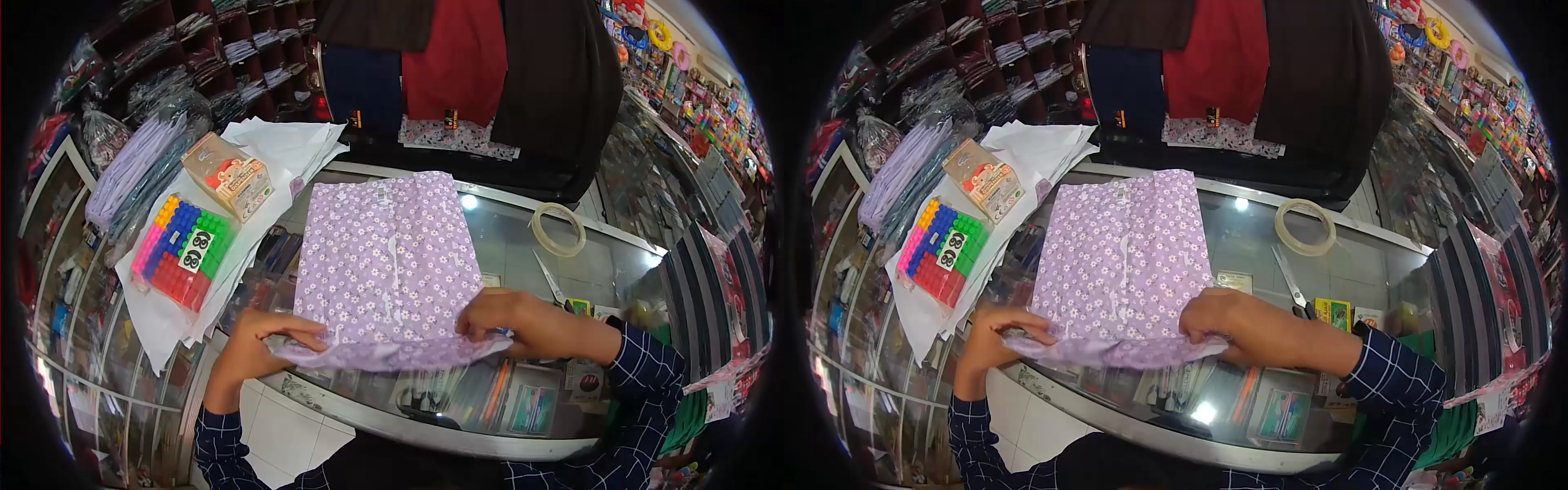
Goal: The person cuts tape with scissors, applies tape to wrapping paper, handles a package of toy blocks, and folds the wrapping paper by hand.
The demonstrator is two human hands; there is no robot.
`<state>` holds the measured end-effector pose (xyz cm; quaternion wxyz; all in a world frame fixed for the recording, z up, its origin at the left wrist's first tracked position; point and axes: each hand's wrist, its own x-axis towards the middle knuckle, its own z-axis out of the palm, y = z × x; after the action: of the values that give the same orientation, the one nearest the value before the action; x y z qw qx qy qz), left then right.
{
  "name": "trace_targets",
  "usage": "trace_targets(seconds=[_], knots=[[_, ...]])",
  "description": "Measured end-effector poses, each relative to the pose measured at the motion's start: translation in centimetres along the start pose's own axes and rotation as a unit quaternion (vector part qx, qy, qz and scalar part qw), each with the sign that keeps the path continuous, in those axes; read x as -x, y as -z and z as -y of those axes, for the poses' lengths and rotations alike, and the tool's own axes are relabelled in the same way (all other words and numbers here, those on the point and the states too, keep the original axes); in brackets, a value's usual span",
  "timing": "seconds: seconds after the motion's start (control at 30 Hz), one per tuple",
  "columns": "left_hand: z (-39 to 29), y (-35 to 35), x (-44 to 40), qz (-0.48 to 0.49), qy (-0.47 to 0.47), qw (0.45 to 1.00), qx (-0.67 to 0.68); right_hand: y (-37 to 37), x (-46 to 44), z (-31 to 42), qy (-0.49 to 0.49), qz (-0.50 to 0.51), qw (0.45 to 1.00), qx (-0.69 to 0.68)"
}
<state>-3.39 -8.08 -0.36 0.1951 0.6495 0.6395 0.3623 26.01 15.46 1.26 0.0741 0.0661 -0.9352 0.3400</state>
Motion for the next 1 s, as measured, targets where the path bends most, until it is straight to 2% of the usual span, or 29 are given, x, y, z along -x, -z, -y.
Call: trace_targets(seconds=[0.07, 0.13, 0.2, 0.3, 0.33, 0.43, 0.47, 0.57, 0.6, 0.7, 0.77, 0.87, 0.9, 0.93, 0.97, 1.0], knots=[[0.5, 0.1, 0.3, 0.021, -0.096, 0.995, -0.013, -0.6, 0.4, 0.8, 0.022, -0.011, 0.997, 0.073], [0.0, 0.1, 0.3, 0.021, -0.126, 0.990, -0.059, -1.1, 0.9, 0.7, 0.033, -0.006, 0.991, 0.128], [-0.5, -0.3, 0.4, -0.003, -0.145, 0.984, -0.098, -1.5, 1.3, 1.0, -0.001, -0.027, 0.994, 0.107], [0.0, -0.2, 1.3, -0.047, -0.024, 0.996, -0.068, -1.6, 1.2, 1.0, -0.086, -0.076, 0.993, 0.012], [-0.1, -0.1, 1.0, -0.041, -0.007, 0.993, -0.113, -1.7, 1.0, 0.9, -0.119, -0.096, 0.988, -0.031], [-0.2, -0.9, -0.5, -0.093, 0.023, 0.988, -0.125, -1.2, -0.1, 1.1, -0.207, -0.141, 0.966, -0.063], [0.2, -0.9, -0.7, -0.091, 0.047, 0.991, -0.086, -1.6, -0.2, 0.3, -0.178, -0.169, 0.966, -0.084], [-0.9, -0.2, -2.5, -0.064, 0.064, 0.991, -0.093, -1.0, -0.8, 0.5, -0.244, -0.157, 0.954, -0.080], [-0.6, 0.1, -2.9, -0.032, 0.067, 0.993, -0.089, -0.9, -0.9, 0.5, -0.243, -0.149, 0.956, -0.069], [-0.5, -0.2, -2.9, -0.030, 0.055, 0.996, -0.068, -0.7, -1.0, 0.8, -0.245, -0.137, 0.959, -0.034], [-0.5, -0.2, -2.7, -0.026, 0.034, 0.991, -0.128, -0.9, -1.2, 2.0, -0.253, -0.141, 0.957, -0.009], [-1.2, -0.7, -2.3, -0.075, -0.024, 0.961, -0.264, -2.1, -1.1, 1.8, -0.175, -0.165, 0.969, 0.047], [-1.7, -1.0, -2.3, -0.101, -0.048, 0.942, -0.316, -2.0, -1.3, 2.1, -0.175, -0.151, 0.968, 0.101], [-2.6, -1.0, -2.4, -0.132, -0.029, 0.940, -0.312, -1.8, -1.4, 2.6, -0.174, -0.136, 0.963, 0.154], [-2.6, -1.5, -2.3, -0.143, -0.049, 0.933, -0.325, -1.8, -1.5, 3.0, -0.172, -0.121, 0.955, 0.207], [-2.5, -2.0, -2.1, -0.155, -0.070, 0.926, -0.338, -2.3, -1.5, 2.4, -0.096, -0.126, 0.931, 0.329]])
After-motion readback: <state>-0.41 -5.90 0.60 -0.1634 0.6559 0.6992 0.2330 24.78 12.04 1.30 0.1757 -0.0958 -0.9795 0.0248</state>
